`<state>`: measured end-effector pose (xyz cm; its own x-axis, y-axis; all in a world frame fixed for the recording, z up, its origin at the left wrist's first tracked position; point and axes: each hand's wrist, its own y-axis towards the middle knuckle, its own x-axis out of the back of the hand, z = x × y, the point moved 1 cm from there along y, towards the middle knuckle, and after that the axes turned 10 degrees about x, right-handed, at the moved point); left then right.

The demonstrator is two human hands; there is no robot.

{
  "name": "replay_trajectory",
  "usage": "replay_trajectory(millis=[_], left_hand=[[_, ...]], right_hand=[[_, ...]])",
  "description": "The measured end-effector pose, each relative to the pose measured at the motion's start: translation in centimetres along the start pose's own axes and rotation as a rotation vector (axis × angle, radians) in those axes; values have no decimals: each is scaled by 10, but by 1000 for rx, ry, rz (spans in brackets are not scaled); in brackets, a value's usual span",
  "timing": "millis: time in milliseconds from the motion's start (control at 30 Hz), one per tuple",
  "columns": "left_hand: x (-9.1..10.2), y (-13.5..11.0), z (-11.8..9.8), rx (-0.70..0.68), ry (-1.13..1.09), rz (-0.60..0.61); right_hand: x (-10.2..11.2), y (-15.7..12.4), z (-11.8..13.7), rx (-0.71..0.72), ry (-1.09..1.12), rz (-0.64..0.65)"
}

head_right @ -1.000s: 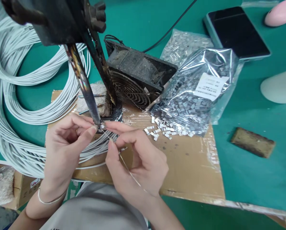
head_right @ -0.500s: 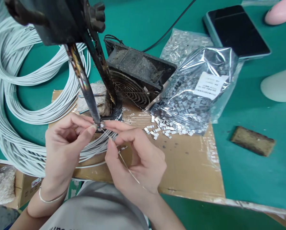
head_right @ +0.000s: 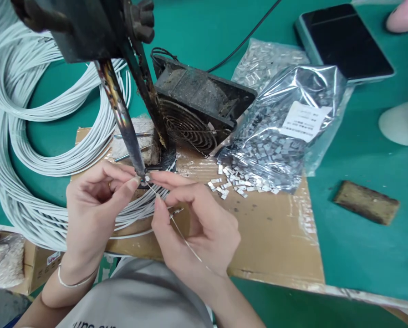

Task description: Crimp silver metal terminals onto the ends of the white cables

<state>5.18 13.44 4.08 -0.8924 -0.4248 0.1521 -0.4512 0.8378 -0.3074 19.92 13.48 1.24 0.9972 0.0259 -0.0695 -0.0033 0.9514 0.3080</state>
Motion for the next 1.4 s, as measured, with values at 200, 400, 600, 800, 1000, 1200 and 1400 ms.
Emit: replay_trajectory(millis=[200,400,600,800,1000,1200,1400], left_hand=[[0,-1,-1,-10,15,-5],[2,0,0,2,33,-6],[1,-1,0,19,20,0],[1,-2,-1,2,25,12],[1,-3,-1,-4,34,8],[1,-2,-2,-12,44,7],[1,-2,0,-7,47,0]], right_hand=[[0,0,0,17,-12,5],[1,0,0,19,-57,23],[1,-1,-1,23,-53,14],[2,0,-1,39,-55,22],[1,0,0,26,-89,22],[1,0,0,41,-79,17],[0,0,-2,36,-73,26]])
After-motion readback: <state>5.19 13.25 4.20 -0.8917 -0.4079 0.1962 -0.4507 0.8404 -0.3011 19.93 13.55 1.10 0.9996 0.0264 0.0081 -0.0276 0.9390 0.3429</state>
